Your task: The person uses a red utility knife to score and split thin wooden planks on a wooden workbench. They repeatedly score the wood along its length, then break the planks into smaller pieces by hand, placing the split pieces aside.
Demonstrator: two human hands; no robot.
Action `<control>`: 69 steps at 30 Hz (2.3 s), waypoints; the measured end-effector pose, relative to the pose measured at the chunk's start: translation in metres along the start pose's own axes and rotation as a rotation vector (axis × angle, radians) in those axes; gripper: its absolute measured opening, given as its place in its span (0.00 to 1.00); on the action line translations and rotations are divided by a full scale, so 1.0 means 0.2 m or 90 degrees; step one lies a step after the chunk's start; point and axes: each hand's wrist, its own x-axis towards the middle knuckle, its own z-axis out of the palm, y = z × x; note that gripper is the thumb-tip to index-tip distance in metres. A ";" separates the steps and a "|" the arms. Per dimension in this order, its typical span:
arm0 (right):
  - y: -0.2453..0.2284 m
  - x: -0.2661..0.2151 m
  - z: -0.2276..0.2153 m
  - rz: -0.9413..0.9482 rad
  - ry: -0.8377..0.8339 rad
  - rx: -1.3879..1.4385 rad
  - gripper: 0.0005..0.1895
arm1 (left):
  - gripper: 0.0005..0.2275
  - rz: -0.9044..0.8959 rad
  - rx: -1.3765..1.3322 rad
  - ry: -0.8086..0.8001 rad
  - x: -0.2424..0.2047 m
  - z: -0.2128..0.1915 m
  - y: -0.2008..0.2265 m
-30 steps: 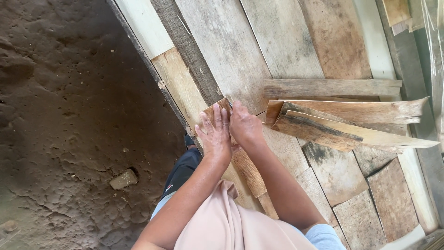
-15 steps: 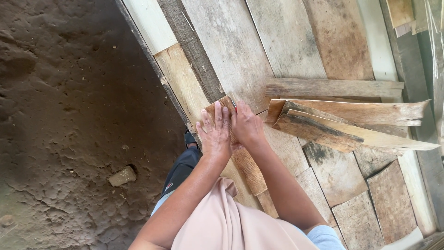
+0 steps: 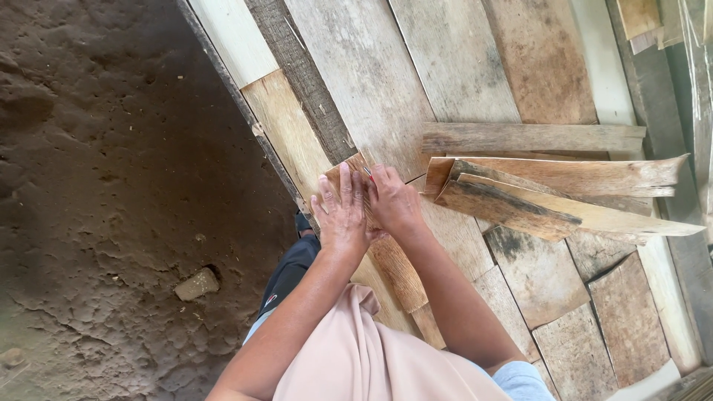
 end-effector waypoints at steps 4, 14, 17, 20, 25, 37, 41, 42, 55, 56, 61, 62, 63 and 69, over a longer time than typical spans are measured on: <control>0.00 0.00 0.03 0.022 -0.002 -0.009 0.13 | 0.64 0.001 -0.001 0.004 0.01 -0.01 0.00; -0.04 0.06 0.06 0.095 -0.032 -0.033 0.13 | 0.62 -0.020 -0.024 -0.098 0.04 -0.02 0.02; -0.08 0.05 0.00 0.099 -0.059 -0.042 0.13 | 0.63 -0.029 -0.030 -0.103 0.05 0.03 0.02; -0.10 0.06 -0.03 0.104 -0.093 -0.049 0.13 | 0.62 -0.036 -0.037 -0.079 0.05 0.04 0.03; -0.16 0.08 -0.12 0.117 -0.142 -0.073 0.11 | 0.49 -0.065 -0.040 -0.022 0.06 0.11 0.04; -0.10 0.00 -0.14 0.162 -0.232 -0.107 0.10 | 0.44 -0.070 -0.034 -0.065 0.07 0.06 0.06; -0.08 -0.05 -0.16 0.159 -0.244 -0.052 0.12 | 0.57 -0.057 -0.016 -0.130 0.09 0.04 0.05; -0.08 -0.06 -0.17 0.158 -0.246 -0.048 0.12 | 0.61 -0.049 -0.005 -0.141 0.09 0.06 0.05; 0.00 -0.02 -0.27 0.186 -0.249 0.017 0.17 | 0.61 -0.047 0.003 -0.167 0.06 -0.08 0.06; 0.00 -0.03 -0.28 0.212 -0.219 0.028 0.16 | 0.61 -0.047 0.008 -0.170 0.06 -0.08 0.06; -0.12 0.00 -0.29 0.187 -0.198 0.033 0.17 | 0.61 -0.046 0.010 -0.168 0.08 -0.03 0.06; -0.12 0.02 -0.27 0.172 -0.194 0.015 0.15 | 0.61 -0.047 0.000 -0.162 0.08 0.00 0.05; -0.13 0.04 -0.26 0.157 -0.189 -0.003 0.13 | 0.61 -0.048 -0.011 -0.156 0.09 0.01 0.05; -0.17 0.07 -0.21 0.122 -0.174 -0.042 0.12 | 0.61 -0.069 -0.037 -0.140 0.10 0.06 0.05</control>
